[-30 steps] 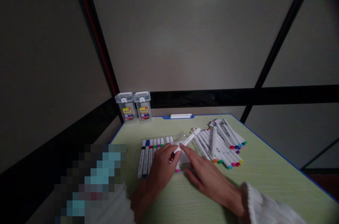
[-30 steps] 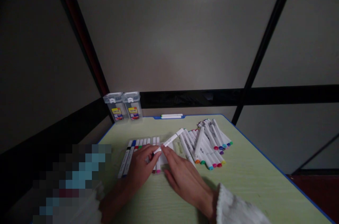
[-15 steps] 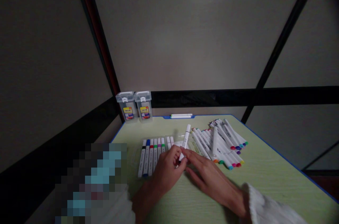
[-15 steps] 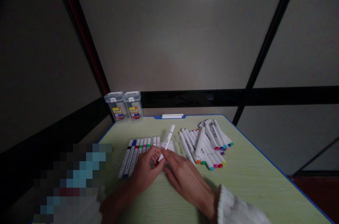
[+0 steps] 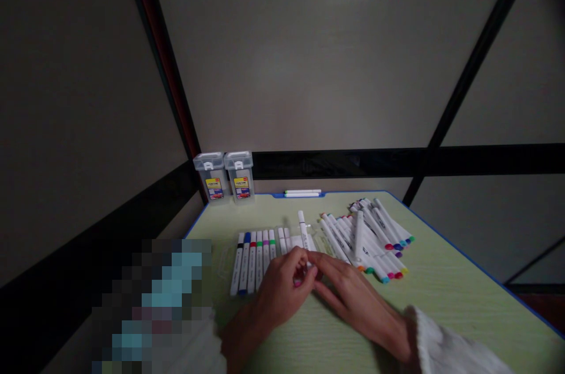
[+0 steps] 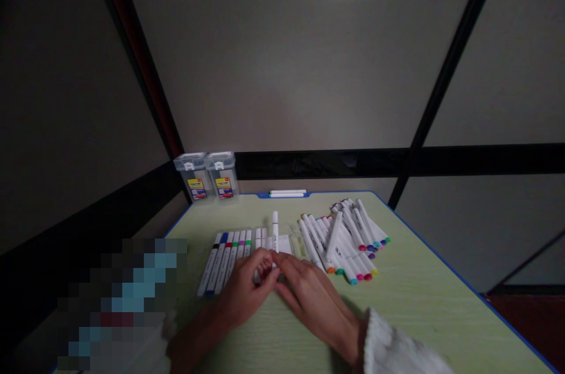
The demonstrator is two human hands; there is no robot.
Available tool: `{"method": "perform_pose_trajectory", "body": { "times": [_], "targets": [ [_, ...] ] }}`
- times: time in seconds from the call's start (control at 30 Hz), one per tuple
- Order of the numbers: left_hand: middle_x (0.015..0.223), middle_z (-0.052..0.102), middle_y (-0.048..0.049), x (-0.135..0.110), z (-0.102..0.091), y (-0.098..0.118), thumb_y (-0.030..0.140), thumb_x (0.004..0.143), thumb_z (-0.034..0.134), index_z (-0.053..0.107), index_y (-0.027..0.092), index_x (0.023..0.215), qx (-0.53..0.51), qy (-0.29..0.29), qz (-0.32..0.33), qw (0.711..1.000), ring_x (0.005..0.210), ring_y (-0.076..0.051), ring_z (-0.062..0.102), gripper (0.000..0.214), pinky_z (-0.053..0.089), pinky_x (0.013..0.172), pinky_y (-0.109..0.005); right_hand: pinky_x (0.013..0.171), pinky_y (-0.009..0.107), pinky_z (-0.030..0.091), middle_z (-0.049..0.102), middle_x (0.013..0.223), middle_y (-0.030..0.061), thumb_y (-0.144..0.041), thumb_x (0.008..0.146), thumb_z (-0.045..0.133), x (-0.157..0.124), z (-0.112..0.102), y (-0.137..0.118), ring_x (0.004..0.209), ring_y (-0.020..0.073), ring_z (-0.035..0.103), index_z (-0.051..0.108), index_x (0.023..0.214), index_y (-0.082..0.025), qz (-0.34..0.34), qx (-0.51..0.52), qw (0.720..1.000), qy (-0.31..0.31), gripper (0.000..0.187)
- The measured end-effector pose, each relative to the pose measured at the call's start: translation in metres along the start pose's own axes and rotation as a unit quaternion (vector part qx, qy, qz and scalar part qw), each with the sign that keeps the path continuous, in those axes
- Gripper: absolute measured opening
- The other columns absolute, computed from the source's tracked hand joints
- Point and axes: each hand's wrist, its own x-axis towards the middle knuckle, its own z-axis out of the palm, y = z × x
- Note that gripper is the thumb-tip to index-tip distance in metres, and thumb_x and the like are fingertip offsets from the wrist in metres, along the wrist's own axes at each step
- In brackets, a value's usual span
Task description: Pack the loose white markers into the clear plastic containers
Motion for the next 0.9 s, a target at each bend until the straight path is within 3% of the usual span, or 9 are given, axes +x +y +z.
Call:
{"method": "perform_pose_trajectory", "body": {
  "times": [0.27,0.67,0.9],
  "targets": [
    [0.061,0.055,0.0007,-0.001,-0.001,0.003,0.016,0.077,0.045,0.046,0.018,0.068,0.053,-0.038,0.043,0.997,0.059,-0.012,0.052,0.009,0.039,0.055,-0.021,0.090,0.034,0.045,0.058,0.114,0.0115,-0.018,0.088,0.038,-0.001,0.002,0.008,0.104,0.0188,0.055,0.053,0.114,-0.016,-0.016,-0.023,1.000,0.006,0.030],
    [0.070,0.060,-0.0007,0.002,-0.001,-0.001,0.018,0.082,0.043,0.050,0.019,0.075,0.027,-0.013,-0.003,1.000,0.067,-0.013,0.057,0.010,0.041,0.061,-0.021,0.088,0.034,0.047,0.059,0.114,0.0106,-0.016,0.088,0.037,-0.003,0.006,0.014,0.103,0.0174,0.056,0.052,0.116,-0.017,-0.014,-0.025,0.999,0.047,0.032],
    [0.084,0.066,-0.0037,0.003,-0.002,-0.003,0.016,0.082,0.042,0.056,0.018,0.091,0.041,-0.003,-0.034,0.999,0.079,-0.016,0.061,0.017,0.046,0.072,-0.025,0.085,0.033,0.048,0.060,0.109,0.0124,-0.017,0.088,0.036,-0.004,0.005,0.011,0.099,0.0174,0.058,0.053,0.107,-0.016,-0.021,-0.042,0.998,0.052,0.025]
  ]
}}
